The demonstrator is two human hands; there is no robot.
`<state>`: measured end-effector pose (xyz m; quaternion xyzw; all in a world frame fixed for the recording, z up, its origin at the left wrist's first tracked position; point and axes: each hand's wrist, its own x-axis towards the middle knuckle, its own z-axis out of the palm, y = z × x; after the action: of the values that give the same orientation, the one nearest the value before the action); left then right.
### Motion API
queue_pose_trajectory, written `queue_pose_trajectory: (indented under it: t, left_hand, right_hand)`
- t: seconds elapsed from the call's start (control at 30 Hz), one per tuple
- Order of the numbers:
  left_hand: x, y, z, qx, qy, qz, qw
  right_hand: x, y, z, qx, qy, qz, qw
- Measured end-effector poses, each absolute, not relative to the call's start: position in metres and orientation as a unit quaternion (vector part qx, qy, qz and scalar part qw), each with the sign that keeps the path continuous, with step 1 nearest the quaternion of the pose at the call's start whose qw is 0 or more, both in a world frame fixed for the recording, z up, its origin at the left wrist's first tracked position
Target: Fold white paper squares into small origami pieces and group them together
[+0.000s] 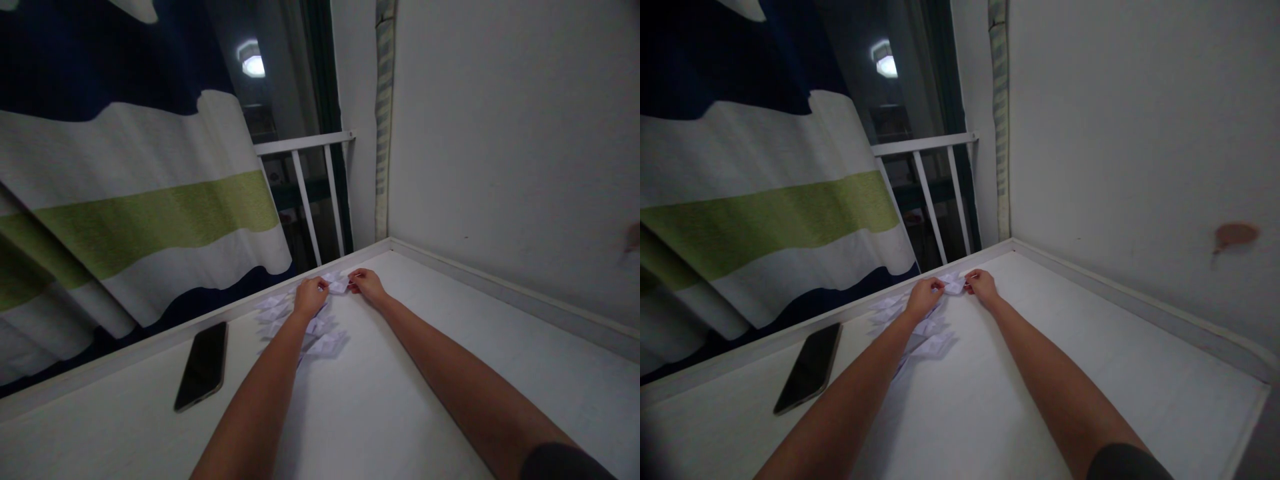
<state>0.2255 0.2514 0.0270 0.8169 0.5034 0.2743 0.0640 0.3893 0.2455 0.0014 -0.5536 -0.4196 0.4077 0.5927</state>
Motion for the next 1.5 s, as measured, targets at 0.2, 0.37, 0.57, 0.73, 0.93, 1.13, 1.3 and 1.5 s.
queue_pose_trajectory:
  t: [0.2, 0.37, 0.57, 0.73, 0.93, 1.13, 1.3, 1.5]
  left_hand:
    - [0.225, 0.250, 0.028, 0.817, 0.510, 0.263, 0.058]
    - [0.225, 0.250, 0.026, 0.821, 0.507, 0.258, 0.053]
    - [0.225, 0.253, 0.025, 0.823, 0.502, 0.264, 0.037]
    - [0.224, 0.251, 0.028, 0.820, 0.511, 0.256, 0.030]
    - [0.224, 0.250, 0.030, 0.819, 0.512, 0.257, 0.030]
    - [0.224, 0.247, 0.036, 0.813, 0.518, 0.264, 0.033]
    - [0.220, 0.244, 0.046, 0.812, 0.521, 0.263, 0.027]
    - [0.207, 0.233, 0.064, 0.809, 0.519, 0.276, 0.010]
  right_hand:
    - [0.389, 0.247, 0.001, -0.570, -0.439, 0.391, 0.574]
    - [0.389, 0.249, -0.002, -0.574, -0.449, 0.379, 0.570]
    - [0.390, 0.249, -0.003, -0.580, -0.456, 0.377, 0.560]
    - [0.390, 0.247, -0.001, -0.579, -0.458, 0.384, 0.555]
    - [0.390, 0.247, 0.000, -0.587, -0.453, 0.385, 0.550]
    - [0.391, 0.248, -0.001, -0.588, -0.458, 0.367, 0.556]
    - [0.393, 0.243, 0.005, -0.598, -0.440, 0.352, 0.570]
    - [0.390, 0.228, 0.031, -0.592, -0.455, 0.339, 0.572]
